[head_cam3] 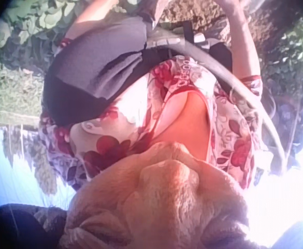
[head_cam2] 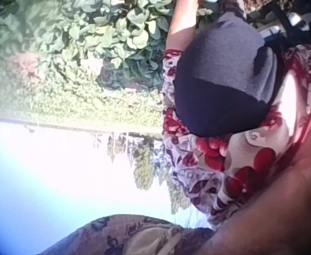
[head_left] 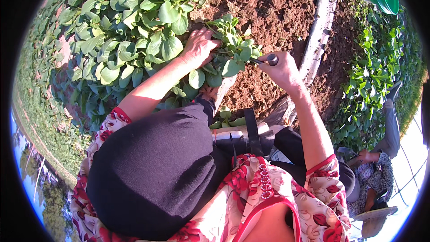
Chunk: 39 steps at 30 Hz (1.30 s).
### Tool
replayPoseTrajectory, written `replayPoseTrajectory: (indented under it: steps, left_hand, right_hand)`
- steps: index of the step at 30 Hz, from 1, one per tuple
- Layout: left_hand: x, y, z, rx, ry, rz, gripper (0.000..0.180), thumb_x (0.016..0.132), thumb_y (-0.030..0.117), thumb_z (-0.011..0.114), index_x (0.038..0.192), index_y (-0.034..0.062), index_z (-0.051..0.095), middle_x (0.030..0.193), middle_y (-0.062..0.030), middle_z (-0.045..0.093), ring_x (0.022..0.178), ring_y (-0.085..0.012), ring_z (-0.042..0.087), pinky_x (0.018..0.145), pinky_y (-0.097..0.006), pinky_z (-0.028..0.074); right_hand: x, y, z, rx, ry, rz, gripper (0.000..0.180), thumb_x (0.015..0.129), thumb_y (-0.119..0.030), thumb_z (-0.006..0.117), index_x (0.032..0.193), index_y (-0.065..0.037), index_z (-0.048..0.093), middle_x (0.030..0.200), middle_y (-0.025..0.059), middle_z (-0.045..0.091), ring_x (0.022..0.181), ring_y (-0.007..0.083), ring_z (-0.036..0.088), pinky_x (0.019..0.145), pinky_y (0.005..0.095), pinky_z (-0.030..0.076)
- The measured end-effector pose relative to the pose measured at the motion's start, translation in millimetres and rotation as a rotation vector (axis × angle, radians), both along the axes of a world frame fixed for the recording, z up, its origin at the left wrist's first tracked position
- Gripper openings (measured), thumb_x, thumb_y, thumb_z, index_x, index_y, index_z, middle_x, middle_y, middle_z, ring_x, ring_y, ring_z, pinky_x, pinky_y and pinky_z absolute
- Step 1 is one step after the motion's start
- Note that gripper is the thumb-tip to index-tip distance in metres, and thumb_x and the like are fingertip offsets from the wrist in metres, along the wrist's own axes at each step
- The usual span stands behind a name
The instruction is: The person pulls plants from a garden bed by hand and with a small hand shovel, placing the collected foliage into buckets.
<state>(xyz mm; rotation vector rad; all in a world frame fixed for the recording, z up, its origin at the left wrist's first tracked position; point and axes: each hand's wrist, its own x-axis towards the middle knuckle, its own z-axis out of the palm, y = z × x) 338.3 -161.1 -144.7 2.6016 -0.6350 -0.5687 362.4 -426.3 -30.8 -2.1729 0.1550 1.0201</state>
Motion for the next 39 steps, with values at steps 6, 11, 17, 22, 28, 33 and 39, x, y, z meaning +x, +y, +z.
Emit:
replayPoseTrajectory:
  steps: [6,11,17,22,28,33,39]
  left_hand:
    - [0,-7,6,-0.086,-0.003,0.134,0.043,0.063,0.013,0.074,0.105,0.0128,0.066,0.109,-0.0122,0.055,0.111,-0.0309,0.050,0.094,-0.044,0.039]
    - [2,0,-4,-0.446,-0.036,0.237,0.037,0.066,0.001,0.066,0.102,0.0080,0.064,0.111,-0.0136,0.059,0.106,-0.0350,0.055,0.095,-0.041,0.043]
    - [-14,44,-14,-0.626,0.336,0.692,0.023,0.082,0.005,0.064,0.105,0.0026,0.062,0.105,-0.0096,0.065,0.099,-0.0191,0.060,0.094,-0.032,0.043]
    - [-11,54,-10,-1.183,0.748,1.331,0.032,0.093,0.026,0.060,0.119,0.0072,0.059,0.116,-0.0045,0.063,0.104,-0.0157,0.058,0.088,-0.035,0.046]
    - [-22,50,-26,-1.070,0.439,1.160,0.035,0.092,0.025,0.061,0.125,0.0107,0.058,0.117,-0.0052,0.063,0.102,-0.0137,0.059,0.085,-0.028,0.046]
    - [-8,40,9,-1.064,0.664,1.491,0.032,0.089,0.027,0.066,0.117,0.0129,0.061,0.106,-0.0023,0.065,0.097,-0.0148,0.058,0.081,-0.033,0.046]
    - [-14,44,25,-1.056,0.603,1.444,0.027,0.092,0.020,0.060,0.113,0.0037,0.062,0.107,-0.0030,0.065,0.099,-0.0117,0.057,0.092,-0.029,0.041]
  right_hand:
    - [25,54,56,-0.236,-0.231,0.309,0.014,0.069,-0.010,0.060,0.077,0.000,0.067,0.070,0.0228,0.064,0.073,0.0374,0.067,0.072,0.0441,0.054]
    - [33,40,77,-0.314,-0.219,0.312,0.014,0.071,-0.012,0.061,0.080,-0.003,0.068,0.072,0.0198,0.066,0.074,0.0356,0.067,0.071,0.0434,0.054]
    - [15,30,73,-0.290,-0.223,0.227,0.011,0.074,-0.014,0.061,0.079,-0.007,0.068,0.069,0.0175,0.065,0.070,0.0355,0.066,0.067,0.0429,0.053]
    - [1,41,76,-0.241,-0.207,0.144,0.012,0.076,-0.014,0.061,0.083,-0.009,0.069,0.070,0.0173,0.064,0.070,0.0348,0.065,0.067,0.0416,0.052]
    - [-17,63,54,-0.143,-0.366,0.151,0.011,0.075,-0.013,0.061,0.083,-0.012,0.068,0.063,0.0138,0.062,0.065,0.0327,0.065,0.064,0.0402,0.053]
    - [-24,80,32,-0.202,-0.408,0.272,0.024,0.071,-0.015,0.067,0.095,-0.012,0.068,0.068,0.0118,0.065,0.064,0.0289,0.066,0.062,0.0376,0.053]
    - [-34,84,-9,-0.057,-0.506,0.274,0.040,0.069,-0.014,0.065,0.109,-0.013,0.064,0.073,0.0121,0.066,0.065,0.0275,0.067,0.061,0.0387,0.053]
